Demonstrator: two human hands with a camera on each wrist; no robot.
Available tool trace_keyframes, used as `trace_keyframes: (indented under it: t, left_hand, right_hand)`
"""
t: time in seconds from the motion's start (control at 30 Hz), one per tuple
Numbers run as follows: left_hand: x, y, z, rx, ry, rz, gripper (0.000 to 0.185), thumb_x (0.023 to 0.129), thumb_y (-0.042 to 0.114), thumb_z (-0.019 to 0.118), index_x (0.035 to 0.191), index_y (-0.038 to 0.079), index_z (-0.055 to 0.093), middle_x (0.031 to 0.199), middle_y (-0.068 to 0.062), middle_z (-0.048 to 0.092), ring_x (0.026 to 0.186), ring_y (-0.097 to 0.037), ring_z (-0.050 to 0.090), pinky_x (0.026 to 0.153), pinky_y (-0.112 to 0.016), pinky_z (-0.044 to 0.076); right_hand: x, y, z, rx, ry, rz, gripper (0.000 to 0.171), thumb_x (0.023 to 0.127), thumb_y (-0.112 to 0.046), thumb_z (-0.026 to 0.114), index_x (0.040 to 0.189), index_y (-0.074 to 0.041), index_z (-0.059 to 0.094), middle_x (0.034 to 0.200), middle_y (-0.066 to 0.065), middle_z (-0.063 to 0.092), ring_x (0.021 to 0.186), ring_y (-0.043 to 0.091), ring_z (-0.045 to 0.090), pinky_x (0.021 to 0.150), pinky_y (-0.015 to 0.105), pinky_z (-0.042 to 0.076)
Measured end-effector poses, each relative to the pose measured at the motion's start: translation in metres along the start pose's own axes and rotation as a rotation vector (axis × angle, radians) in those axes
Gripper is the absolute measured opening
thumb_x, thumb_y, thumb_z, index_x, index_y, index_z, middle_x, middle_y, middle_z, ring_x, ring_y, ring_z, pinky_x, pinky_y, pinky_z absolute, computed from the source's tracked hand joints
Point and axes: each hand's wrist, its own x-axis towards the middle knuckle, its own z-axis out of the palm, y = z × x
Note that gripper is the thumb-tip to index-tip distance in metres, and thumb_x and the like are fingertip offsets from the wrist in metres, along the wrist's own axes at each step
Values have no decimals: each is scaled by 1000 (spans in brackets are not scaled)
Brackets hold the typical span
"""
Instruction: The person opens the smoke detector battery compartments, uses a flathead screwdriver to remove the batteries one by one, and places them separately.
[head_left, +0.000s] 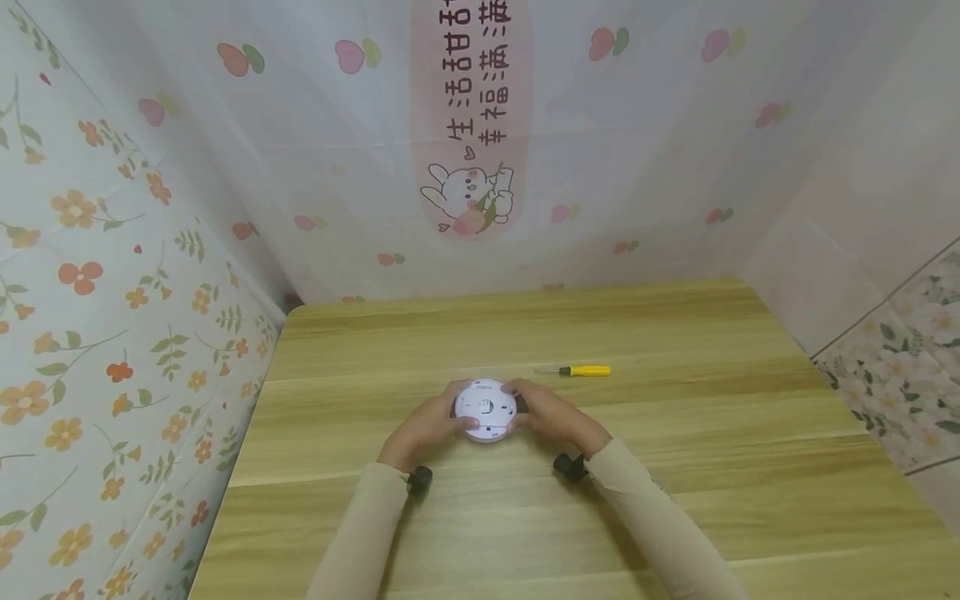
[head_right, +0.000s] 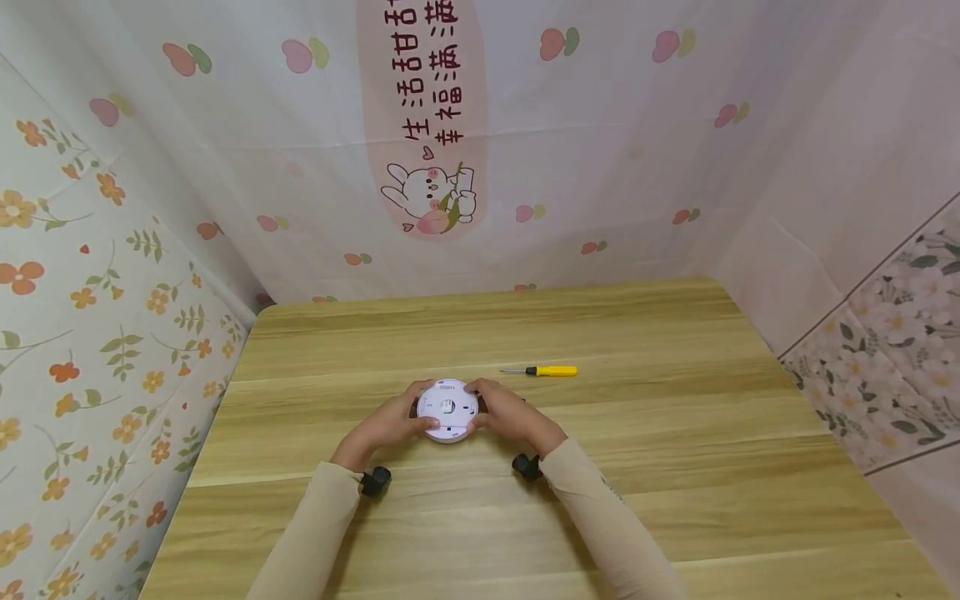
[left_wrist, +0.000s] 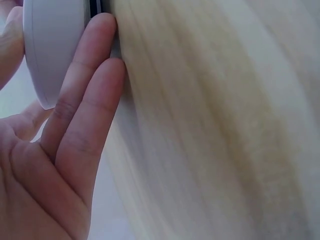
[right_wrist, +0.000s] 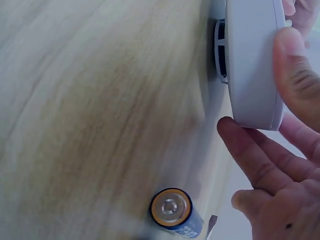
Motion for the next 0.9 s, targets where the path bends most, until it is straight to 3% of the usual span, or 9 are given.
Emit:
trace_keyframes:
  t: [0.2,0.4,0.63,0.77,0.9]
  left_hand:
    - [1,-3,0,-33,-2,6,74,87,30,70,150,18,33,150,-15,42,138,-35,39,115,-55,27]
    - [0,-10,2,-143,-19,-7,76,84,29,73,149,24,35,152,-10,40,143,-32,32,118,-56,19]
    - [-1,-15,-3,-103,-77,45,96,76,28,81,154,19,25,159,-8,27,146,-30,25,120,-52,17]
    - [-3,-17,-7,-171,-105,60,98,75,16,81,154,17,23,155,-11,34,130,-32,46,115,-51,28]
    - [-5,-18,-9,-194,-86,59,79,79,14,77,147,14,37,144,-11,49,115,-27,58,107,-47,41]
  right_hand:
    - [-2,1,1,2,-2,20,64,84,-22,73,138,0,47,143,20,49,135,35,44,114,48,34]
    - [-4,2,0,81,-24,-2,67,84,-21,72,140,0,43,144,19,48,133,34,47,112,48,36]
    - [-6,6,2,138,-32,7,71,84,-26,72,143,-2,40,145,17,48,130,33,50,110,46,40]
    - [-6,8,3,110,-31,9,72,83,-25,73,144,-3,41,145,17,48,132,33,48,111,47,37]
    - [-7,7,2,71,-38,4,74,83,-24,74,144,-1,40,146,17,47,136,33,44,113,48,34]
